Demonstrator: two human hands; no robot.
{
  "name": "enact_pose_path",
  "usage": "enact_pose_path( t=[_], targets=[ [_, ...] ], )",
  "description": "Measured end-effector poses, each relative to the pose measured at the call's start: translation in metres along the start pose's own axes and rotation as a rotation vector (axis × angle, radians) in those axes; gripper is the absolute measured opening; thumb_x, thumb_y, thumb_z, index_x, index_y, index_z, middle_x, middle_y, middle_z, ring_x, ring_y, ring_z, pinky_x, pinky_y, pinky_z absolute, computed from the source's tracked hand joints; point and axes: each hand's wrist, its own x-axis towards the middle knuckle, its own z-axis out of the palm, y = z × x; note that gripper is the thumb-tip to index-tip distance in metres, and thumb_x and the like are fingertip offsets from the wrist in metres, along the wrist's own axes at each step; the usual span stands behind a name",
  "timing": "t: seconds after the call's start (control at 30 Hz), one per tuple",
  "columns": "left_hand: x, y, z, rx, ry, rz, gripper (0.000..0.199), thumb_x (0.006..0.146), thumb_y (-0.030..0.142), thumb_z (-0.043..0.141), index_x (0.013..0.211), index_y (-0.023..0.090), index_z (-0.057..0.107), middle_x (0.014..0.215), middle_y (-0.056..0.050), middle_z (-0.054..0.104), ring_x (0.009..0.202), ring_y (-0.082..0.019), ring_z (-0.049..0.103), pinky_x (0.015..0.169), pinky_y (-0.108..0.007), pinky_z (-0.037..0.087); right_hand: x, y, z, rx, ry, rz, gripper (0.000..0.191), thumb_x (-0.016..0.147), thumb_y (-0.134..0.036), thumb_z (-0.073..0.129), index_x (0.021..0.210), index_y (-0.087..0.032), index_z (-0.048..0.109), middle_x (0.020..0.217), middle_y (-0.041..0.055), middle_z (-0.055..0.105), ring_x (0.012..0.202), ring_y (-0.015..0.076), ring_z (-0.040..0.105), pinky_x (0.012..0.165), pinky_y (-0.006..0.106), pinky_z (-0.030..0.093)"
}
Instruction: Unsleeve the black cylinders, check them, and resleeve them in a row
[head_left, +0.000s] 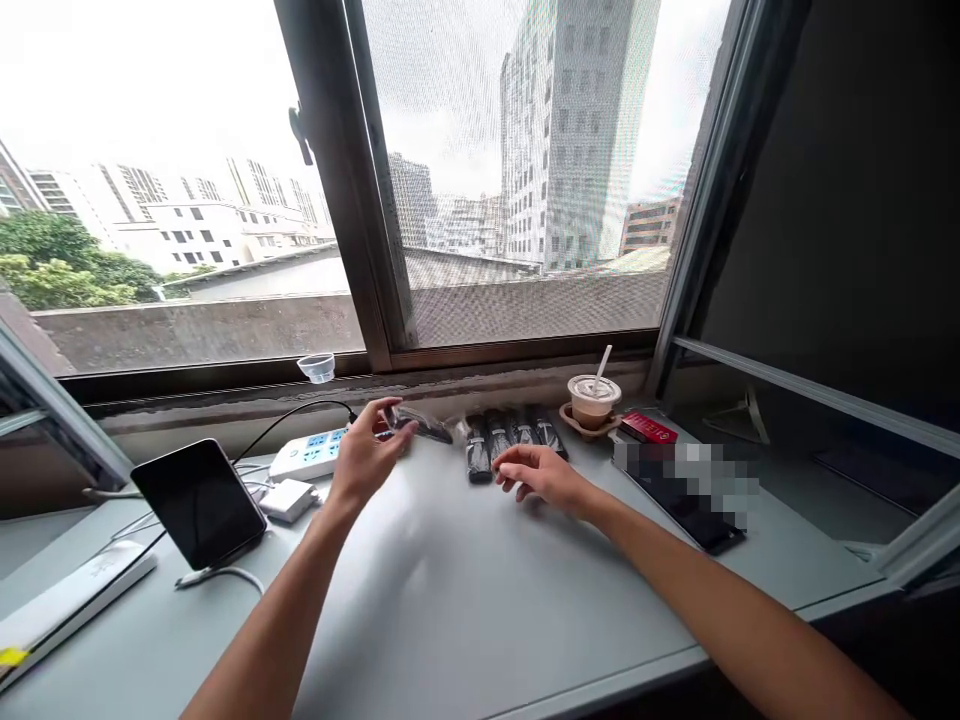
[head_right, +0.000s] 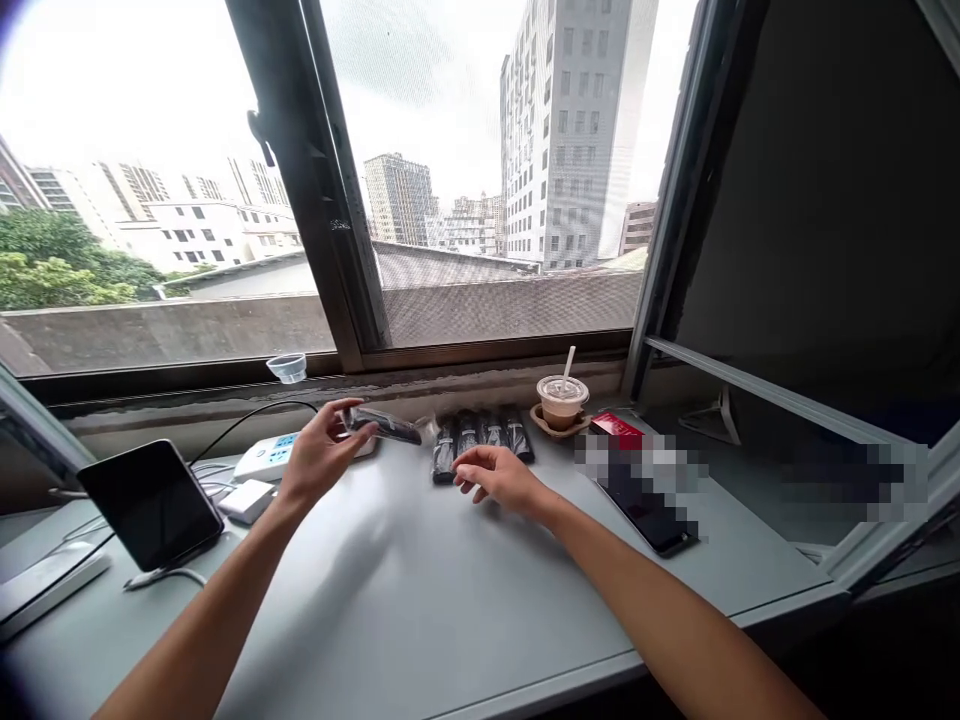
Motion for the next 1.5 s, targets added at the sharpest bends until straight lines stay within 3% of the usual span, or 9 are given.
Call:
enact_pose_path(
  t=[0.2,0.37,0.47,0.6,0.73,0.87,1.03,1.27,1.5],
  targets=[
    [-0.018,0.015,-0.001,-0.424,0.181,0.021,0.074,0.084,0.058,0.075,0.147,0.023,0.059,0.096,-0.003,0.074,0.085,-0.020,0.070,0.082,-0.034,0.059,-0.003,-0.007,0.005,0.502,-0.002,0.272,0.050,0.088,-0.040,0.077,0.126,-0.018,0.053,0.121,0.0150,0.070,0.097,0.0257,0.077,0.088,0.040,0.062],
    [-0.029,0.033,0.016,-0.600,0.212,-0.036,0.057,0.086,0.057,0.075,0.132,0.023,0.072,0.117,-0.007,0.077,0.098,-0.021,0.071,0.088,-0.035,0.059,-0.005,-0.008,0.006,0.706,-0.089,0.253,0.043,0.095,-0.049,0.068,0.122,-0.017,0.057,0.127,0.0178,0.070,0.107,0.0283,0.076,0.095,0.043,0.061],
    [-0.028,0.039,0.019,-0.582,0.221,-0.034,0.046,0.086,0.056,0.075,0.111,0.018,0.080,0.124,-0.011,0.075,0.104,-0.025,0.071,0.082,-0.032,0.058,-0.005,-0.007,0.005,0.634,-0.127,0.266,0.034,0.095,-0.043,0.069,0.115,-0.016,0.065,0.113,0.0140,0.075,0.092,0.0219,0.077,0.079,0.031,0.063],
    [-0.023,0.035,0.007,-0.498,0.300,-0.019,0.045,0.092,0.052,0.068,0.120,0.018,0.076,0.120,-0.012,0.076,0.106,-0.027,0.072,0.086,-0.036,0.058,-0.004,-0.003,0.001,0.511,-0.204,0.235,0.029,0.090,-0.033,0.078,0.111,-0.015,0.071,0.105,0.0115,0.077,0.083,0.0167,0.075,0.064,0.019,0.059],
    [-0.023,0.032,-0.016,0.012,0.481,0.240,0.044,0.095,0.044,0.066,0.134,0.023,0.067,0.141,-0.011,0.065,0.133,-0.032,0.058,0.110,-0.049,0.048,-0.001,0.001,-0.004,0.404,-0.184,0.192,0.033,0.086,-0.034,0.084,0.109,-0.012,0.072,0.102,0.0127,0.077,0.082,0.0154,0.076,0.068,0.018,0.060],
    [-0.033,0.039,-0.009,0.414,-0.053,0.683,0.074,0.082,0.047,0.081,0.148,0.029,0.053,0.153,-0.009,0.056,0.145,-0.035,0.046,0.125,-0.053,0.030,-0.004,0.000,-0.006,0.274,-0.216,0.173,0.043,0.084,-0.040,0.085,0.114,-0.012,0.073,0.105,0.0128,0.077,0.084,0.0158,0.077,0.066,0.018,0.059],
    [-0.043,0.034,0.018,0.540,-0.522,0.569,0.067,0.087,0.030,0.076,0.150,0.027,0.053,0.134,-0.010,0.070,0.116,-0.031,0.068,0.100,-0.042,0.052,-0.006,-0.003,-0.008,0.111,-0.199,0.137,0.052,0.079,-0.045,0.088,0.116,-0.013,0.072,0.103,0.0115,0.077,0.084,0.0213,0.079,0.073,0.028,0.063],
    [-0.039,0.013,0.001,0.432,-0.625,0.269,0.042,0.092,0.035,0.065,0.133,0.030,0.067,0.112,-0.005,0.077,0.097,-0.025,0.073,0.085,-0.035,0.055,-0.001,-0.006,-0.023,-0.103,0.252,-0.218,0.038,0.079,-0.051,0.083,0.087,-0.017,0.068,0.077,0.0030,0.068,0.071,0.0172,0.063,0.062,0.028,0.051],
    [-0.051,0.029,0.015,0.311,-0.709,0.318,0.044,0.084,0.047,0.075,0.125,0.031,0.073,0.110,-0.003,0.078,0.097,-0.025,0.073,0.085,-0.033,0.056,0.000,-0.011,-0.018,-0.041,0.446,-0.405,0.038,0.084,-0.057,0.076,0.087,-0.021,0.064,0.080,0.0005,0.059,0.075,0.0172,0.055,0.069,0.030,0.046]
  ],
)
